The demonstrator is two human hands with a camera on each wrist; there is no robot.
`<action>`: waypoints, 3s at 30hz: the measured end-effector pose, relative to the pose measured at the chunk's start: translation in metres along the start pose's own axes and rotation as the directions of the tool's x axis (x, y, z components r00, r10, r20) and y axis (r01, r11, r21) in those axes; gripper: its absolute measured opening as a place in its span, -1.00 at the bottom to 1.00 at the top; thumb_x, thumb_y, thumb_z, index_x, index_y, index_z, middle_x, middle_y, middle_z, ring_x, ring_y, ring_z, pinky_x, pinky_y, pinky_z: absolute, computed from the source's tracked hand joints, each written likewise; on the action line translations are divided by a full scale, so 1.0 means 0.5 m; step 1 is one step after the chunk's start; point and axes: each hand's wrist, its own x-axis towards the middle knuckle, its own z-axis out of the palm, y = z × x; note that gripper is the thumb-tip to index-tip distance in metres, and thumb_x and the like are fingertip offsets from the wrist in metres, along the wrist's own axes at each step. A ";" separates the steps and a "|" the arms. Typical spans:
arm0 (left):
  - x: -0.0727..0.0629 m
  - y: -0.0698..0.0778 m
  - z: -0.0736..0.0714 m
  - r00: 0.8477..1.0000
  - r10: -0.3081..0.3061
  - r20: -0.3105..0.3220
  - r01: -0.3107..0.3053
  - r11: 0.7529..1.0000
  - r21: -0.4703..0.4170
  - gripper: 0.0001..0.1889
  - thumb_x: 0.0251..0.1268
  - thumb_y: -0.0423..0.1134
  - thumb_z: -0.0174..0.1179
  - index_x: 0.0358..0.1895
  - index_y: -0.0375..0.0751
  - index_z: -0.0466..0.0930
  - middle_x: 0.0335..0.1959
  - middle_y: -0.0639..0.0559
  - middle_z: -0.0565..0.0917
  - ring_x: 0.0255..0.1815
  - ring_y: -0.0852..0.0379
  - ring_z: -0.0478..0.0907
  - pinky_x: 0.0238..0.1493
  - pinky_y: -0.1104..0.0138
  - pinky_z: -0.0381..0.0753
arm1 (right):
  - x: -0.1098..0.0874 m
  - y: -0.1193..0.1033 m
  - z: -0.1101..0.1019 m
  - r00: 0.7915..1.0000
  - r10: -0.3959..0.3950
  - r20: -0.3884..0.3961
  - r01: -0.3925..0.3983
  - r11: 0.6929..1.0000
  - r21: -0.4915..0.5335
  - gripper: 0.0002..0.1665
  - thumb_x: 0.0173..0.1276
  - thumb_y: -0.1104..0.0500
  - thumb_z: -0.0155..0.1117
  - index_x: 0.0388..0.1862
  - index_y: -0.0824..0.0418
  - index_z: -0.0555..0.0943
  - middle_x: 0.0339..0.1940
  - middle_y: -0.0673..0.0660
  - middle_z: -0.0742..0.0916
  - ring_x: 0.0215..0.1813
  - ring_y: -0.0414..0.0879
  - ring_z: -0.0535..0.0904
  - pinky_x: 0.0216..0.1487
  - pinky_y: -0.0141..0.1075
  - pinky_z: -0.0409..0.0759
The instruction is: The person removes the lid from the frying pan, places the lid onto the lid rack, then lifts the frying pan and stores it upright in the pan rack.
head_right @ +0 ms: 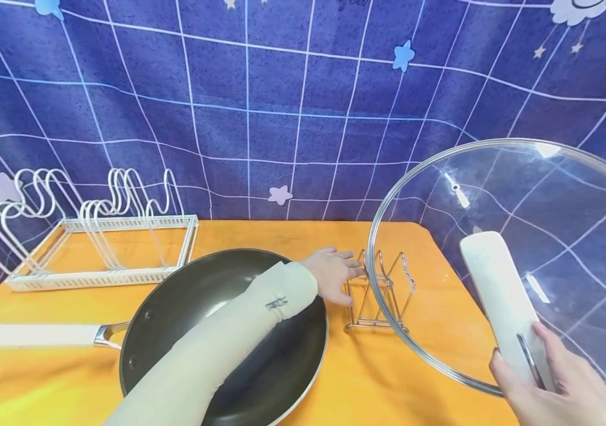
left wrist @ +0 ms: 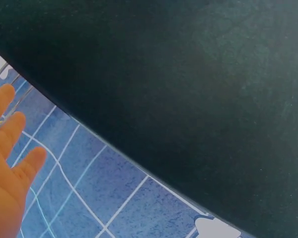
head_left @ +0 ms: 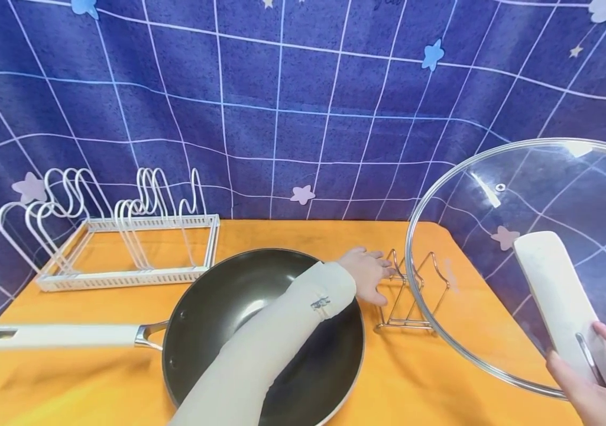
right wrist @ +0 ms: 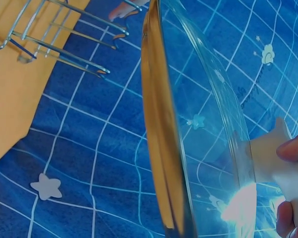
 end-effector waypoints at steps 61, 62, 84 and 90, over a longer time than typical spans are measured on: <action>-0.011 0.015 0.017 0.980 0.127 -0.156 -0.130 0.991 -0.010 -0.13 0.13 0.27 0.06 0.51 0.03 0.06 0.51 0.15 0.08 0.52 0.22 -0.10 0.47 0.28 -0.14 | 0.035 -0.014 -0.035 0.971 -0.159 0.176 0.223 0.865 -0.449 -0.25 -0.07 0.29 0.33 0.10 0.68 0.38 -0.44 0.65 0.56 -0.59 -0.46 0.29 -0.69 -0.65 0.22; -0.011 0.015 0.018 0.979 0.127 -0.159 -0.130 0.991 -0.008 -0.13 0.13 0.28 0.06 0.51 0.03 0.06 0.51 0.15 0.09 0.52 0.22 -0.10 0.47 0.29 -0.15 | 0.036 -0.013 -0.033 0.963 -0.205 0.176 0.263 0.862 -0.433 -0.27 -0.10 0.31 0.33 0.07 0.69 0.40 -0.47 0.64 0.56 -0.57 -0.55 0.23 -0.69 -0.65 0.22; -0.010 0.012 0.017 0.976 0.129 -0.178 -0.129 0.992 0.011 -0.13 0.11 0.25 0.10 0.48 -0.01 0.12 0.49 0.12 0.14 0.52 0.14 -0.06 0.47 0.25 -0.16 | 0.042 -0.044 0.009 0.957 -0.211 0.198 0.290 0.704 -0.648 -0.29 -0.10 0.20 0.40 0.07 0.50 0.47 -0.31 0.57 0.60 -0.53 0.22 0.49 -0.66 -0.13 0.39; -0.011 0.013 0.014 0.977 0.121 -0.176 -0.121 0.993 0.006 -0.14 0.12 0.24 0.09 0.49 -0.01 0.10 0.50 0.13 0.13 0.52 0.15 -0.07 0.47 0.25 -0.15 | 0.036 -0.035 0.020 0.869 -0.484 0.103 0.442 0.667 -0.600 -0.28 0.08 -0.15 0.17 -0.03 0.45 0.57 -0.30 0.55 0.63 -0.47 0.37 0.52 -0.59 0.10 0.42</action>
